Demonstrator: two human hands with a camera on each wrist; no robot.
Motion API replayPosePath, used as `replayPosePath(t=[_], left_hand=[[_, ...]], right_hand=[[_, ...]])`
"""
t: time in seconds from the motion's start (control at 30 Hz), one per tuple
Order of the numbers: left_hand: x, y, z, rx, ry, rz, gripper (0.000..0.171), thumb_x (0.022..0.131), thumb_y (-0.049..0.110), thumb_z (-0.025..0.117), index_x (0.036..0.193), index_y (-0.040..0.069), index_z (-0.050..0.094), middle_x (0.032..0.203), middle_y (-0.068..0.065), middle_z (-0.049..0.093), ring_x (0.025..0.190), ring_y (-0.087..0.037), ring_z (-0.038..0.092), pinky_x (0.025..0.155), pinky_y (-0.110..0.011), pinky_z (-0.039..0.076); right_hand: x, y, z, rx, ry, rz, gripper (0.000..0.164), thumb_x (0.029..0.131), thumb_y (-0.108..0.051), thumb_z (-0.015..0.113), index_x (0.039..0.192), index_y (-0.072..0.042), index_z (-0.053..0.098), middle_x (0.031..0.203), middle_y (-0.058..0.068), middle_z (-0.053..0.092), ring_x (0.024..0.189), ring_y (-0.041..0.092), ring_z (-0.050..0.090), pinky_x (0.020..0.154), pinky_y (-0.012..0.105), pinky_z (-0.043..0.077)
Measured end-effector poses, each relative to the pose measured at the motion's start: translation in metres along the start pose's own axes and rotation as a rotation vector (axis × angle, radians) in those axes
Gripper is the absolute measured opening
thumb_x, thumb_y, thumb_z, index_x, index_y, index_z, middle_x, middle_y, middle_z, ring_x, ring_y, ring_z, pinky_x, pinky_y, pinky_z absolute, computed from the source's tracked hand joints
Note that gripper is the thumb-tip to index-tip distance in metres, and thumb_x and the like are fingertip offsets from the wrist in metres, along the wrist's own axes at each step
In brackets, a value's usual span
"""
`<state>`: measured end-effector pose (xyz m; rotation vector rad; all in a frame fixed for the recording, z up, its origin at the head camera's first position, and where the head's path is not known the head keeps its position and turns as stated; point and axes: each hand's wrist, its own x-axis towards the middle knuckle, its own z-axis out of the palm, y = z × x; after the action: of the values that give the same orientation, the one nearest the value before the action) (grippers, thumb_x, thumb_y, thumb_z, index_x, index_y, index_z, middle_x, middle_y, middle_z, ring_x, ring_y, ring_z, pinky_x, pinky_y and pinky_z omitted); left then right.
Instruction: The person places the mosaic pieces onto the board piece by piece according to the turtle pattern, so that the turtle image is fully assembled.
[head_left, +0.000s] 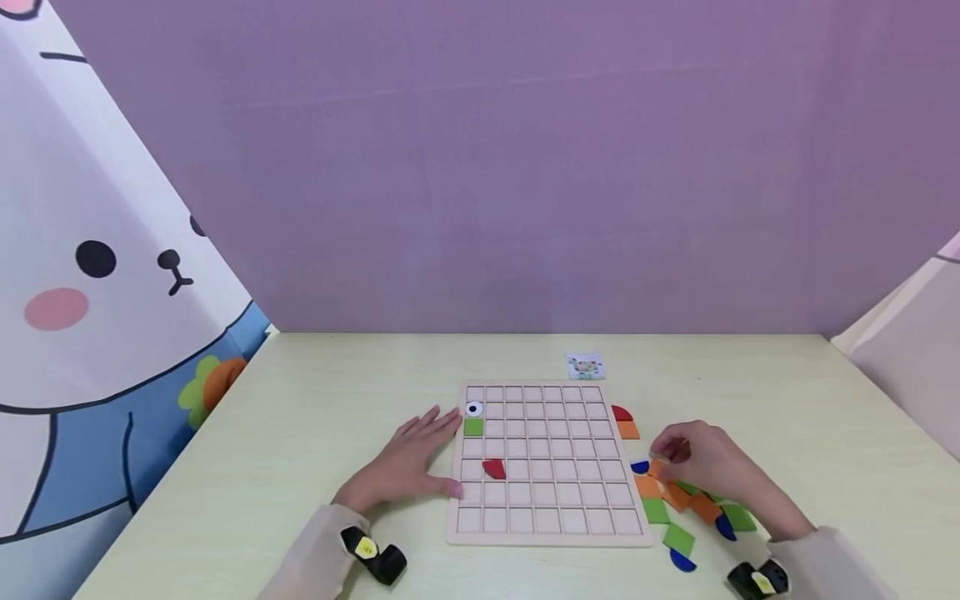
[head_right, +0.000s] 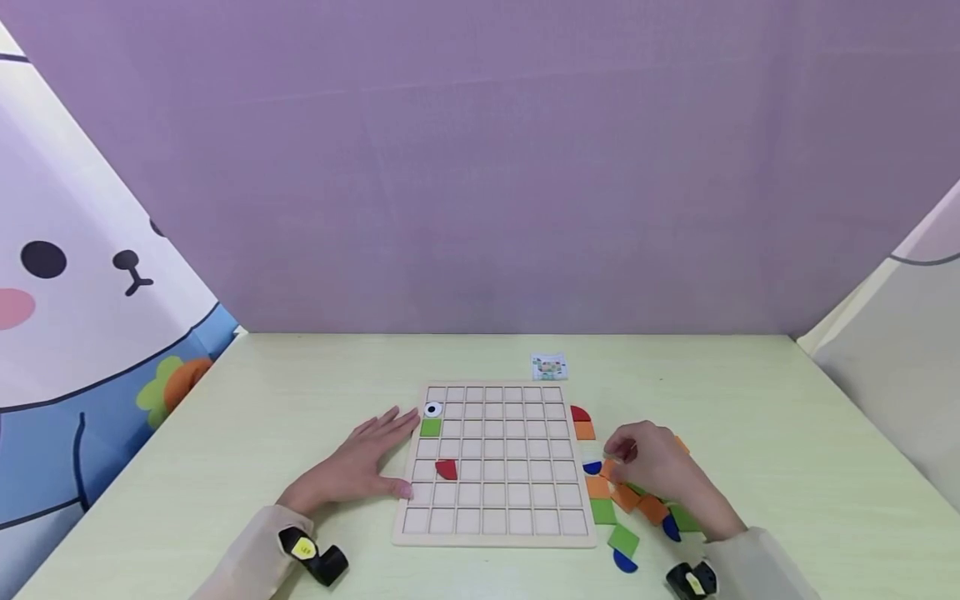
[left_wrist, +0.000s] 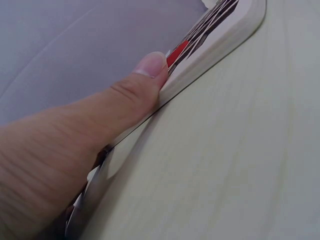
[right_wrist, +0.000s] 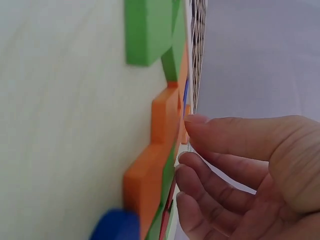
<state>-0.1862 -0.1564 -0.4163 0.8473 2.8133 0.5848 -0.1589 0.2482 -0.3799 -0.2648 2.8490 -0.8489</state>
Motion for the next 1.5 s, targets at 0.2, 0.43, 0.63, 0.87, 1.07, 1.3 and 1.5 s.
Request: replayPosePath(t=[0.2, 0.43, 0.63, 0.87, 1.07, 1.3, 1.5], left_hand=[[-0.001, 0.003, -0.002, -0.007, -0.002, -0.005, 0.101, 0.077, 0.065, 0.064, 0.151, 0.01, 0.024, 0.159, -0.005, 0.02, 0.148, -0.034, 0.009, 0.118, -0.055, 0.01], [-0.002, 0.005, -0.003, -0.015, -0.002, -0.01, 0.1, 0.077, 0.063, 0.065, 0.151, 0.01, 0.024, 0.159, -0.006, 0.021, 0.148, -0.034, 0.009, 0.118, -0.055, 0.01], [-0.003, 0.005, -0.003, -0.015, 0.001, -0.007, 0.1, 0.077, 0.063, 0.065, 0.151, 0.009, 0.025, 0.159, -0.006, 0.021, 0.148, -0.034, 0.009, 0.118, -0.055, 0.01], [-0.003, 0.006, -0.005, -0.021, -0.009, -0.02, 0.101, 0.077, 0.064, 0.064, 0.152, 0.01, 0.023, 0.159, -0.006, 0.02, 0.148, -0.033, 0.007, 0.119, -0.054, 0.009], [-0.002, 0.005, -0.004, -0.019, -0.009, -0.019, 0.101, 0.077, 0.064, 0.064, 0.152, 0.011, 0.023, 0.159, -0.005, 0.02, 0.148, -0.032, 0.007, 0.119, -0.054, 0.009], [-0.003, 0.004, -0.005, -0.017, -0.004, -0.013, 0.101, 0.077, 0.063, 0.066, 0.151, 0.01, 0.023, 0.159, -0.006, 0.02, 0.148, -0.033, 0.008, 0.119, -0.055, 0.01], [-0.002, 0.004, -0.004, -0.024, 0.002, -0.014, 0.101, 0.076, 0.063, 0.066, 0.151, 0.01, 0.024, 0.159, -0.006, 0.021, 0.148, -0.033, 0.008, 0.118, -0.054, 0.01]], right_hand=[[-0.007, 0.009, -0.005, -0.02, -0.011, 0.016, 0.021, 0.073, -0.004, 0.078, 0.091, -0.007, 0.068, 0.08, 0.0, 0.062, 0.073, 0.015, 0.052, 0.061, 0.02, 0.047], [-0.013, 0.018, -0.013, -0.015, -0.063, 0.056, 0.025, 0.07, -0.001, 0.079, 0.092, -0.006, 0.069, 0.084, 0.0, 0.064, 0.074, 0.016, 0.051, 0.062, 0.022, 0.048], [-0.015, 0.019, -0.017, -0.041, -0.104, 0.109, 0.029, 0.068, -0.002, 0.081, 0.093, -0.005, 0.068, 0.082, 0.002, 0.059, 0.076, 0.017, 0.049, 0.067, 0.029, 0.048], [-0.016, 0.018, -0.013, -0.068, -0.096, 0.086, 0.028, 0.067, -0.001, 0.081, 0.087, -0.006, 0.062, 0.078, 0.002, 0.054, 0.074, 0.018, 0.047, 0.062, 0.027, 0.043], [-0.014, 0.014, -0.012, -0.018, -0.08, 0.043, 0.026, 0.07, 0.004, 0.075, 0.083, -0.008, 0.056, 0.075, 0.002, 0.052, 0.073, 0.017, 0.046, 0.059, 0.024, 0.041], [-0.005, -0.008, -0.018, -0.015, -0.021, -0.052, 0.019, 0.075, 0.003, 0.072, 0.086, -0.007, 0.06, 0.076, 0.0, 0.057, 0.072, 0.016, 0.049, 0.06, 0.022, 0.043], [0.008, -0.041, -0.005, 0.069, -0.036, -0.118, 0.016, 0.078, -0.001, 0.073, 0.087, -0.008, 0.061, 0.08, 0.001, 0.06, 0.073, 0.015, 0.053, 0.062, 0.023, 0.048]])
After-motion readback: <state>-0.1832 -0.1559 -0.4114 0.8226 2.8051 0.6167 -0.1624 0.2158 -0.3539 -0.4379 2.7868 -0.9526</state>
